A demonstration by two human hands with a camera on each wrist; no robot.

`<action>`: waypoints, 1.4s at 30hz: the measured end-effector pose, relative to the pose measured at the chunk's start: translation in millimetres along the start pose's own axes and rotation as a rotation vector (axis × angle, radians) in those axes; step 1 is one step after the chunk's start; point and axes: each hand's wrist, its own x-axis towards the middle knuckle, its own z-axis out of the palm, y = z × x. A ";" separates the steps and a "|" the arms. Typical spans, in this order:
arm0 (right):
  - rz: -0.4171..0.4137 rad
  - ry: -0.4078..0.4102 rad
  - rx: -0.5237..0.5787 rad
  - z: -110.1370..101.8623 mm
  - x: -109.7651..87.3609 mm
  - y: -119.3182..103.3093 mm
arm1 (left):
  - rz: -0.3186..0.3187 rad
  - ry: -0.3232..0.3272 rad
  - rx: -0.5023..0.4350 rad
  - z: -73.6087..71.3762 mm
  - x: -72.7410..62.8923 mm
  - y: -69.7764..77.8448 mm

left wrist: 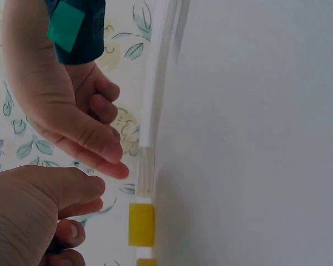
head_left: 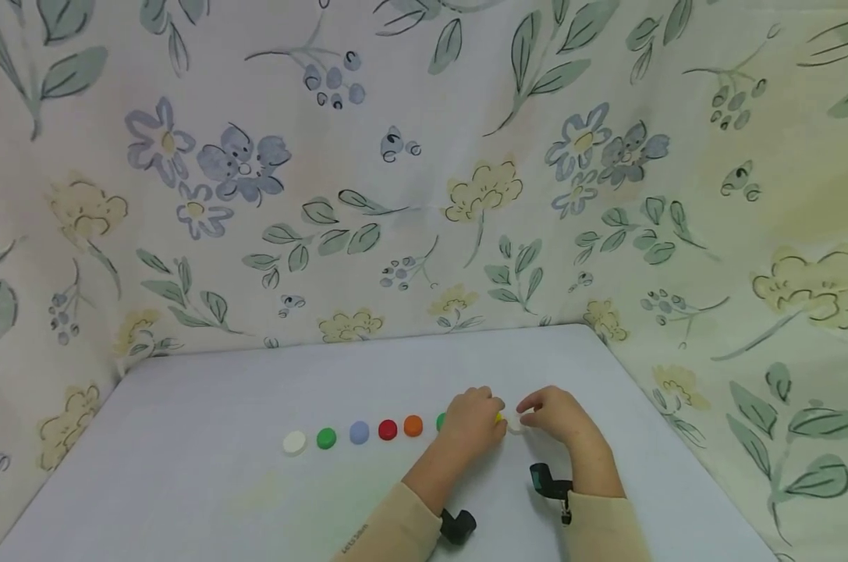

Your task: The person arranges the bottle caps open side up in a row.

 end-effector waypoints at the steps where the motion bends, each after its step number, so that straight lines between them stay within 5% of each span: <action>1: -0.003 -0.006 -0.006 1.6 0.3 -0.6 | 0.001 -0.002 0.004 0.3 -0.3 1.7; 7: -0.027 -0.013 -0.008 11.7 4.6 -6.7 | -0.047 -0.011 0.007 -3.4 1.6 11.0; 13: -0.024 -0.031 0.011 16.5 4.8 -8.1 | -0.107 -0.090 0.017 4.5 5.4 11.6; 26: 0.001 -0.003 -0.014 9.3 1.1 -2.8 | -0.056 -0.106 0.050 15.3 13.9 16.6; 42: 0.017 0.080 -0.068 13.8 2.2 0.8 | -0.028 -0.072 0.028 11.8 14.0 22.9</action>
